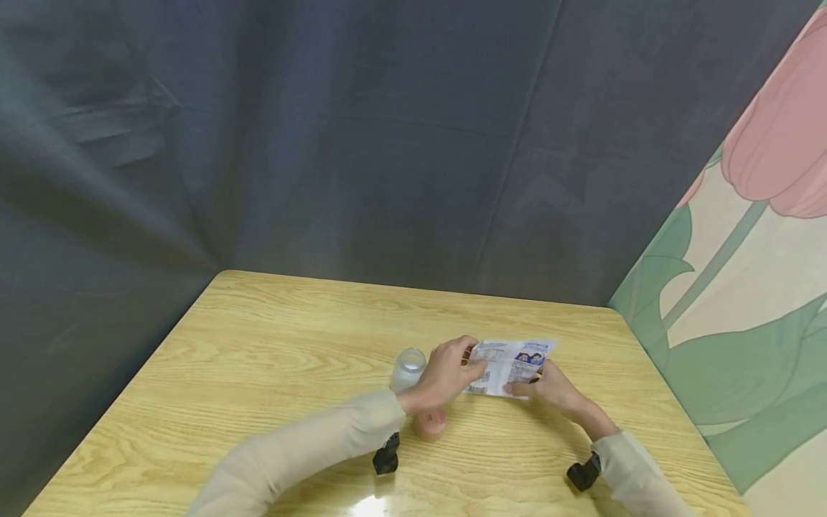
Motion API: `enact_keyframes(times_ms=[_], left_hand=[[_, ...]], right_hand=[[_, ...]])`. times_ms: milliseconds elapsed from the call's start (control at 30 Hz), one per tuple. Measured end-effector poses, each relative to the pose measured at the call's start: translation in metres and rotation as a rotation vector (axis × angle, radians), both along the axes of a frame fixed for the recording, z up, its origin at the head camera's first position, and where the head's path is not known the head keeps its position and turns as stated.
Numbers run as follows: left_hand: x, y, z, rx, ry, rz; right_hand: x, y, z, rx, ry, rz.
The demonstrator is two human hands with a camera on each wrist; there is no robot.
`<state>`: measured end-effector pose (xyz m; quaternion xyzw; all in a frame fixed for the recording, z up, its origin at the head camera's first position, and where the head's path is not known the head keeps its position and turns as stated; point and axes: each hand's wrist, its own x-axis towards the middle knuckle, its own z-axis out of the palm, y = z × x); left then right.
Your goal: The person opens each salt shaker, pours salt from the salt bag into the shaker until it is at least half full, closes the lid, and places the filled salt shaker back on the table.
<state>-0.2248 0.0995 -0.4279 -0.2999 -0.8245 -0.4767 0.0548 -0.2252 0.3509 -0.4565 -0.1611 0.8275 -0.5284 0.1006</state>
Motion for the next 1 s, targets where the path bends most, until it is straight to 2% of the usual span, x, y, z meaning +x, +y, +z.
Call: enact_keyframes(times_ms=[167, 300, 567, 767, 1000], left_hand=[[0.001, 0.004, -0.011, -0.029, -0.095, 0.042], [0.002, 0.007, -0.019, -0.065, -0.141, 0.061], [-0.001, 0.013, -0.025, -0.148, -0.128, 0.104], [-0.002, 0.016, -0.027, -0.230, -0.078, 0.129], [0.000, 0.016, -0.026, -0.241, -0.054, 0.141]], right_hand=[[0.000, 0.001, -0.001, -0.018, -0.015, -0.025], [-0.001, 0.002, -0.003, -0.025, 0.005, -0.025], [-0.002, -0.002, -0.010, 0.007, 0.072, -0.071], [-0.001, -0.006, -0.011, 0.034, 0.091, -0.119], [0.000, -0.008, -0.014, 0.013, 0.108, -0.127]])
